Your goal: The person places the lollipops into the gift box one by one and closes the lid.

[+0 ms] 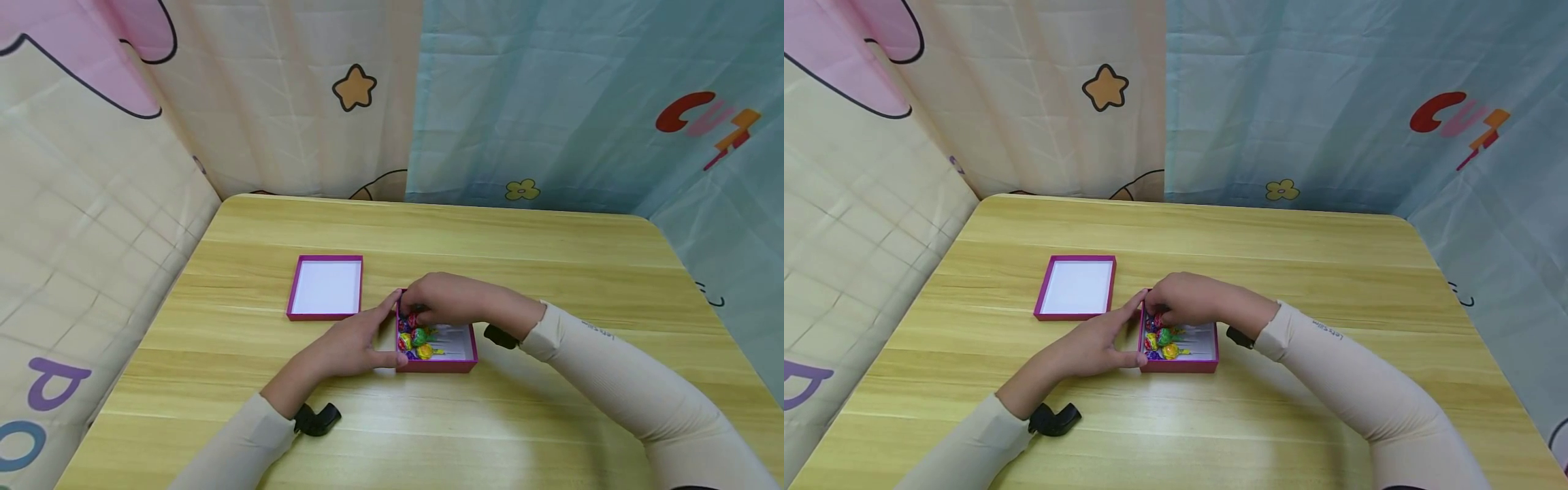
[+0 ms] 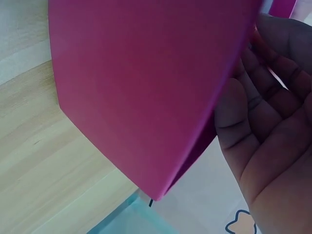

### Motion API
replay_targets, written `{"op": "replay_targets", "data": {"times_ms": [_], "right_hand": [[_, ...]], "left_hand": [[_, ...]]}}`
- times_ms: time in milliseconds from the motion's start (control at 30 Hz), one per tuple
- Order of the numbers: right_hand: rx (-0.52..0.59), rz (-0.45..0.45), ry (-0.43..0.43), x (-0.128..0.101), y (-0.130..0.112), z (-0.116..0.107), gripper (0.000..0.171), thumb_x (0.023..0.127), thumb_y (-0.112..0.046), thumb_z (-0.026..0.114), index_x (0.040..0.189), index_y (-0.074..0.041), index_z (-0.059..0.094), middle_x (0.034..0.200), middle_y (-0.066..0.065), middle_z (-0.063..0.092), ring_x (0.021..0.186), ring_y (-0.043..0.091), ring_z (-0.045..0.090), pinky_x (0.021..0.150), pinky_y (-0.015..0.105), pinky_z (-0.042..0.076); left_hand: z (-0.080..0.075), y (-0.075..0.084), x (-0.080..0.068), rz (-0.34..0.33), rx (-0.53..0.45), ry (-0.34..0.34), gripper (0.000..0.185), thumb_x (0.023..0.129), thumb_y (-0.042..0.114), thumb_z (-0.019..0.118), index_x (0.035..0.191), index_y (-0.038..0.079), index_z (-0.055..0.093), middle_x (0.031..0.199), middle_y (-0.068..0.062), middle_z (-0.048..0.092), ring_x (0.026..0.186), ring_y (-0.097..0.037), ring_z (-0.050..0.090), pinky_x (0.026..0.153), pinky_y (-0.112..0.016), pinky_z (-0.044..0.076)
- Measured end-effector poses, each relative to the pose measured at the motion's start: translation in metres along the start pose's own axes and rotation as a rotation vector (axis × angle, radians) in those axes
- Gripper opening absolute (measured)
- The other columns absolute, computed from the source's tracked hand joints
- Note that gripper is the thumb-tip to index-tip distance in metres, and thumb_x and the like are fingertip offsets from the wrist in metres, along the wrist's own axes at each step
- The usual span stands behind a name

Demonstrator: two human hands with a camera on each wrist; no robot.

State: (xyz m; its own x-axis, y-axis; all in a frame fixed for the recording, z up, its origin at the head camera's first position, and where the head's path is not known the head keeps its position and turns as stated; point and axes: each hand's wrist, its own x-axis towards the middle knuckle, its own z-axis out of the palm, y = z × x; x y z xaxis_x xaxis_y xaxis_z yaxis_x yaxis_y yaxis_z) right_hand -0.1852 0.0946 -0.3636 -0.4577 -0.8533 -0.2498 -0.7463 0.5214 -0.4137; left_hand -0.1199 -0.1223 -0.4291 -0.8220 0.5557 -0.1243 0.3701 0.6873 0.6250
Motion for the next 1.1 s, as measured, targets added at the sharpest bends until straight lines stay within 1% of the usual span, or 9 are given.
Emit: {"op": "replay_targets", "data": {"times_ms": [267, 467, 633, 767, 833, 967, 1100], "right_hand": [[0.037, 0.031, 0.028, -0.008, -0.001, -0.005, 0.011, 0.094, -0.013, 0.07, 0.105, -0.011, 0.072, 0.094, -0.007, 0.065, 0.085, 0.011, 0.057, 0.083, 0.029, 0.05], [0.089, 0.035, 0.067, -0.024, 0.005, -0.009, 0.012, 0.094, -0.01, 0.069, 0.106, -0.011, 0.071, 0.095, -0.005, 0.066, 0.084, 0.01, 0.058, 0.08, 0.032, 0.051], [0.122, 0.049, 0.126, -0.047, 0.014, -0.017, 0.016, 0.094, -0.009, 0.068, 0.11, -0.01, 0.071, 0.102, 0.0, 0.069, 0.087, 0.01, 0.06, 0.081, 0.034, 0.053], [0.137, 0.086, 0.184, -0.069, 0.023, -0.021, 0.017, 0.095, -0.009, 0.068, 0.112, -0.013, 0.071, 0.106, 0.0, 0.069, 0.092, 0.011, 0.062, 0.08, 0.034, 0.054], [0.148, 0.12, 0.204, -0.081, 0.027, -0.022, 0.019, 0.095, -0.01, 0.068, 0.113, -0.014, 0.07, 0.108, 0.0, 0.069, 0.094, 0.012, 0.063, 0.081, 0.035, 0.054], [0.173, 0.193, 0.222, -0.104, 0.037, -0.022, 0.022, 0.094, -0.011, 0.069, 0.116, -0.016, 0.069, 0.111, -0.003, 0.067, 0.099, 0.013, 0.063, 0.082, 0.036, 0.054], [0.217, 0.268, 0.203, -0.126, 0.048, -0.02, 0.024, 0.095, -0.011, 0.068, 0.118, -0.016, 0.067, 0.115, -0.002, 0.066, 0.104, 0.018, 0.063, 0.081, 0.036, 0.054]], "left_hand": [[0.0, 0.001, 0.001, -0.01, 0.008, -0.006, 0.107, 0.082, 0.067, 0.068, 0.16, 0.034, 0.002, 0.161, 0.004, 0.027, 0.142, -0.014, 0.032, 0.112, -0.039, 0.033], [0.0, 0.002, 0.002, -0.025, 0.013, -0.015, 0.109, 0.08, 0.07, 0.067, 0.16, 0.033, 0.003, 0.161, 0.002, 0.027, 0.143, -0.017, 0.032, 0.113, -0.04, 0.033], [0.0, 0.002, 0.002, -0.036, 0.018, -0.016, 0.11, 0.079, 0.073, 0.066, 0.16, 0.034, 0.003, 0.161, 0.002, 0.027, 0.143, -0.018, 0.032, 0.113, -0.041, 0.033], [0.0, 0.003, 0.003, -0.036, 0.023, -0.018, 0.11, 0.079, 0.073, 0.066, 0.16, 0.035, 0.002, 0.161, 0.001, 0.026, 0.144, -0.019, 0.031, 0.113, -0.041, 0.032], [0.0, 0.003, 0.002, -0.039, 0.022, -0.02, 0.11, 0.079, 0.073, 0.066, 0.16, 0.036, 0.001, 0.161, 0.002, 0.026, 0.144, -0.019, 0.03, 0.113, -0.042, 0.032], [-0.001, 0.003, 0.002, -0.048, 0.018, -0.022, 0.11, 0.078, 0.073, 0.066, 0.159, 0.038, 0.0, 0.162, 0.003, 0.025, 0.144, -0.019, 0.03, 0.113, -0.042, 0.032], [-0.001, 0.003, 0.002, -0.05, 0.02, -0.019, 0.11, 0.079, 0.072, 0.067, 0.159, 0.038, 0.0, 0.161, 0.002, 0.026, 0.144, -0.019, 0.03, 0.113, -0.042, 0.033]]}}
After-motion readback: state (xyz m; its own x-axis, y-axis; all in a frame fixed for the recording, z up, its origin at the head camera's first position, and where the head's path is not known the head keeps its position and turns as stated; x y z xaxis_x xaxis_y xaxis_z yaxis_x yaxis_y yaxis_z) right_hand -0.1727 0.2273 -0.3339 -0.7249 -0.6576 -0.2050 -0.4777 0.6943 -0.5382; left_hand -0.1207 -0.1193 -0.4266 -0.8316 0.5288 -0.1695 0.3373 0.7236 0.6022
